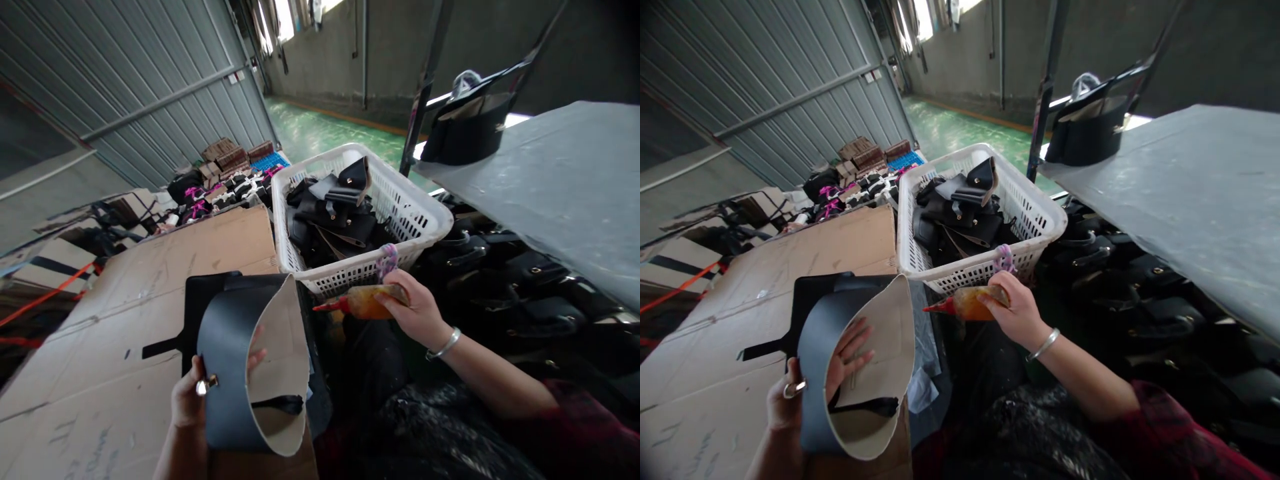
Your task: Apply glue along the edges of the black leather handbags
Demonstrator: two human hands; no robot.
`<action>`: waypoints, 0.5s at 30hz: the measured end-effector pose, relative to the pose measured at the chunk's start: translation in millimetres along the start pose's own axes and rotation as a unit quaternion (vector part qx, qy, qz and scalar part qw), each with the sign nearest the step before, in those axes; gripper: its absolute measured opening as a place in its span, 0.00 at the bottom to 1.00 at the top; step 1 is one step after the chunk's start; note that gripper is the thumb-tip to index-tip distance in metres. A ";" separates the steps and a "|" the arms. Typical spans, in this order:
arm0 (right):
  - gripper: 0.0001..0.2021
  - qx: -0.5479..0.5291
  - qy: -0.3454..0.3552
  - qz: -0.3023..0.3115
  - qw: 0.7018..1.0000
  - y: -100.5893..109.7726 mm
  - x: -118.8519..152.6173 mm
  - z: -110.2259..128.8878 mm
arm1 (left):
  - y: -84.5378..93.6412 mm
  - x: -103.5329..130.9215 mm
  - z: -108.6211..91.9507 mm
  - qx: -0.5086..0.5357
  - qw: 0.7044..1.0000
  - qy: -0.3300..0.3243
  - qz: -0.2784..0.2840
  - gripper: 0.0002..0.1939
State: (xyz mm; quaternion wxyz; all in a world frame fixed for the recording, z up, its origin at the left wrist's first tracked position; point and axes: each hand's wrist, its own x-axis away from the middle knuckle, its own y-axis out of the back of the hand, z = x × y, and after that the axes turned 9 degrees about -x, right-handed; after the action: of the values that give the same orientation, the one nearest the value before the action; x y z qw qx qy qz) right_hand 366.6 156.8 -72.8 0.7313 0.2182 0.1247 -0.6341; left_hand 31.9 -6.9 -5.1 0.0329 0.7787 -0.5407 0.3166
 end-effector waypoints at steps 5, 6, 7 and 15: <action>0.07 0.015 0.041 -0.005 0.999 -14.1 -10.5 -3.6 | -20.9 0.2 -9.0 0.017 0.998 -0.032 0.047 0.45; 0.06 0.015 0.044 -0.005 0.999 -16.4 -12.3 -4.8 | -21.5 0.2 -9.3 0.015 0.999 -0.027 0.040 0.44; 0.06 0.016 0.046 -0.004 0.999 -18.4 -14.0 -6.3 | -21.1 0.0 -9.2 0.014 0.999 -0.023 0.033 0.44; 0.07 0.028 0.077 -0.007 0.997 -28.3 -29.2 -16.0 | -13.5 -1.6 -3.5 0.048 0.998 -0.020 0.038 0.45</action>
State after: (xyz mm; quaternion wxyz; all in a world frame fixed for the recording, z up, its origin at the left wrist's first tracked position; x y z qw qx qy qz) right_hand 335.5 187.1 -78.0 0.7089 0.2853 0.1643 -0.6238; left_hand 41.6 1.3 0.7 -0.0278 0.7647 -0.5543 0.3275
